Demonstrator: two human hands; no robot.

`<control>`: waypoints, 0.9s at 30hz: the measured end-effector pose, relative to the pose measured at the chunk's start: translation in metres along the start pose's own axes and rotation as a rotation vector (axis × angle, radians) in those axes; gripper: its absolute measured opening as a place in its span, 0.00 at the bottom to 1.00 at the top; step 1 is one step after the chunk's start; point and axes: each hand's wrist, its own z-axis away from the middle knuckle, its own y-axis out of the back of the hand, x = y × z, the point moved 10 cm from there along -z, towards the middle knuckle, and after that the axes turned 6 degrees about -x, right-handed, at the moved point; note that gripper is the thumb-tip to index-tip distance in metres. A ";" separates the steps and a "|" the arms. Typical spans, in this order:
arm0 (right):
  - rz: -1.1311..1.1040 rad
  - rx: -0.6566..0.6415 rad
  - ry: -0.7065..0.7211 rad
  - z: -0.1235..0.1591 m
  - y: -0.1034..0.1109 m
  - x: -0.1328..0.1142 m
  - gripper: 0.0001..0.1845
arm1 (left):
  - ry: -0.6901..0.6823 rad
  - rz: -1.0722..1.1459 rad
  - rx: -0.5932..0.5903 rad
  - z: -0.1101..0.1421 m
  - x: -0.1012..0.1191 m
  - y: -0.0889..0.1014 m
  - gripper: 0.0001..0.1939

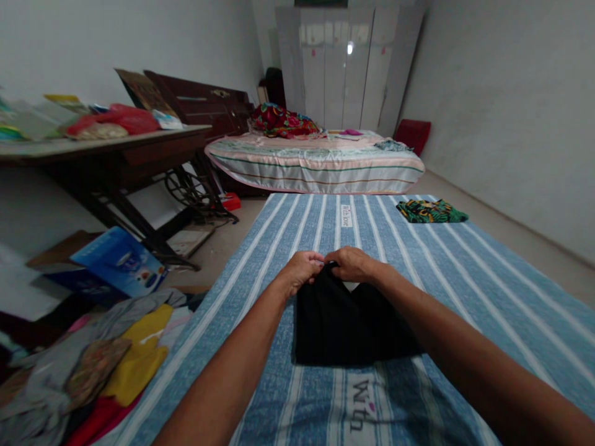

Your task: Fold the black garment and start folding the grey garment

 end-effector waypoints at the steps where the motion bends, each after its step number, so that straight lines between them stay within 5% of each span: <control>1: 0.002 0.021 -0.010 0.001 0.001 0.001 0.17 | -0.002 0.005 0.003 -0.001 -0.001 0.000 0.14; 16: -0.043 0.065 0.036 0.003 0.002 -0.002 0.13 | 0.000 -0.162 0.010 -0.003 -0.005 0.002 0.10; 22: -0.088 0.072 0.045 0.000 0.004 0.003 0.14 | -0.245 -0.292 0.181 0.012 0.034 0.010 0.11; 27: -0.133 0.058 0.066 -0.002 0.003 0.001 0.15 | -0.280 -0.274 -0.075 0.015 0.043 -0.023 0.19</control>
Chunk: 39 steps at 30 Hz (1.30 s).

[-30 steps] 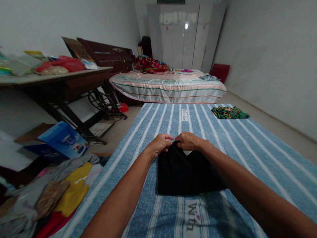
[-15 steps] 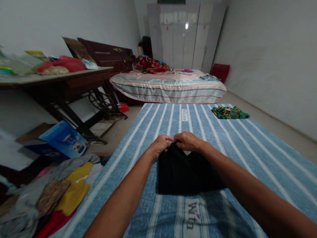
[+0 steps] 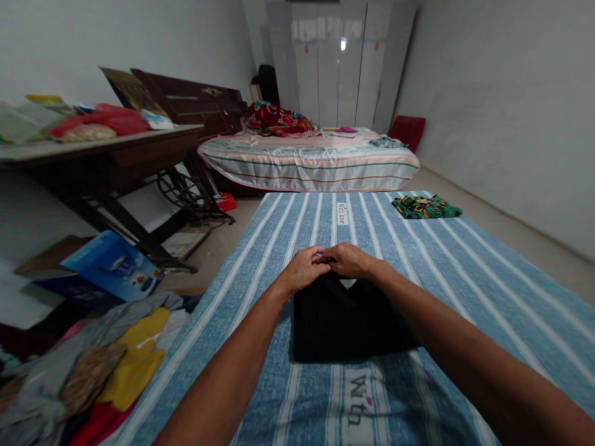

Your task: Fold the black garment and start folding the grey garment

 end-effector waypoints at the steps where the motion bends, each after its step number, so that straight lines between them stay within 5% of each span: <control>1: -0.007 -0.003 -0.002 0.000 -0.001 0.000 0.15 | 0.009 0.002 -0.012 0.000 0.000 -0.003 0.20; 14: 0.009 -0.015 -0.134 0.011 0.002 0.034 0.13 | 0.181 -0.118 0.195 -0.012 -0.030 0.009 0.17; 22: 0.094 -0.131 -0.284 0.033 -0.003 0.070 0.16 | 0.196 -0.424 0.275 -0.015 -0.027 0.018 0.17; 30: 0.119 -0.197 -0.263 0.033 -0.004 0.059 0.12 | 0.172 -0.766 0.065 -0.034 -0.010 0.000 0.16; 39: 0.127 -0.186 -0.262 0.032 -0.003 0.058 0.14 | -0.032 -0.874 -0.181 -0.056 0.023 -0.056 0.08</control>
